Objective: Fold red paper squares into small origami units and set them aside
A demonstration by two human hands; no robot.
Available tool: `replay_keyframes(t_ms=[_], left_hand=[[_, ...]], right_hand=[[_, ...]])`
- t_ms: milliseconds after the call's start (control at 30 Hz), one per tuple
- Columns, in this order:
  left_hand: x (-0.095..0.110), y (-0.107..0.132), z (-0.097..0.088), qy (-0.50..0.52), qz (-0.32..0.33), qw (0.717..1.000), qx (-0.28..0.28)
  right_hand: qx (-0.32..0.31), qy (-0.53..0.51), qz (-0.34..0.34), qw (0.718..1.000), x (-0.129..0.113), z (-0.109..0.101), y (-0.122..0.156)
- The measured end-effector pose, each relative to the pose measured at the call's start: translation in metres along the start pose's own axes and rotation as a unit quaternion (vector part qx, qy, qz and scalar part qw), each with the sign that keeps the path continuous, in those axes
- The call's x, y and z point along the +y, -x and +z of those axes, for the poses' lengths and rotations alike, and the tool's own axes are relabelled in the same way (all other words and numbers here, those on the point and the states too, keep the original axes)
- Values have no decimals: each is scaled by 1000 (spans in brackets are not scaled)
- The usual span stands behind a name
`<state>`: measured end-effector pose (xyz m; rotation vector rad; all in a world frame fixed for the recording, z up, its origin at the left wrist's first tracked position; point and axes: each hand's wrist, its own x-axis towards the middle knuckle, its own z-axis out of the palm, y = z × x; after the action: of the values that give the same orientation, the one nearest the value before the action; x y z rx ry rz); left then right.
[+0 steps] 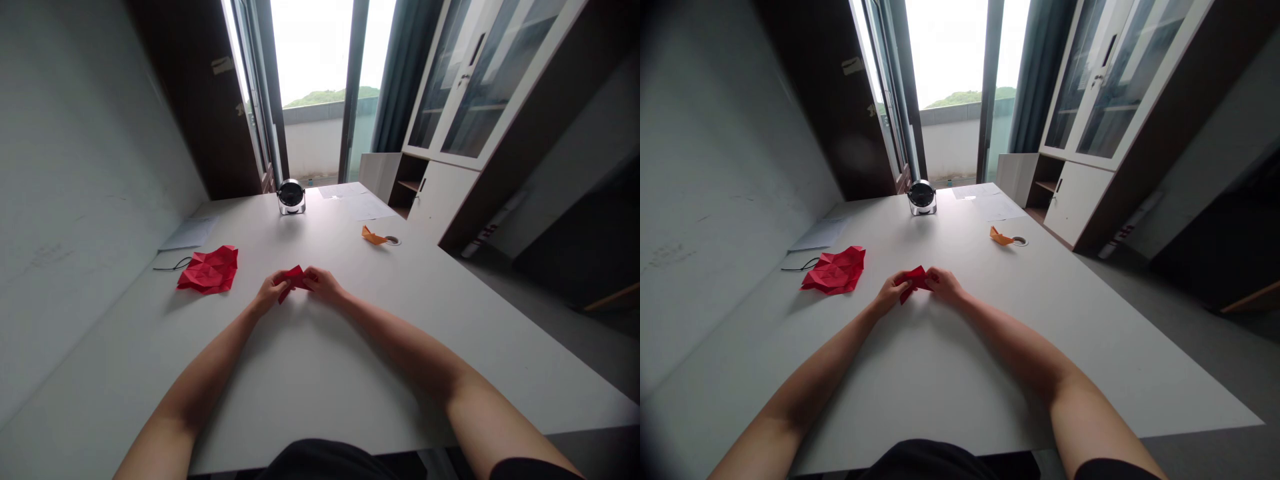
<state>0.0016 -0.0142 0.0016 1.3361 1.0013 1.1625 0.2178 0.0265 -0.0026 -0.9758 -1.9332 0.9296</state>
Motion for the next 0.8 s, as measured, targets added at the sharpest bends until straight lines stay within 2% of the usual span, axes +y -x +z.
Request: replay_keyframes(t_ms=[200,433,800], left_hand=[[-4,-1,-1,-2,7,1000,4],[2,1,1,-1,4,1000,0],[1,0,1,-5,0,1000,6]], right_hand=[[-5,2,-3,1000,-2,-1,0],[-6,10,1,1000,-5,-1,0],[-7,12,-10,1000,1,0,0]])
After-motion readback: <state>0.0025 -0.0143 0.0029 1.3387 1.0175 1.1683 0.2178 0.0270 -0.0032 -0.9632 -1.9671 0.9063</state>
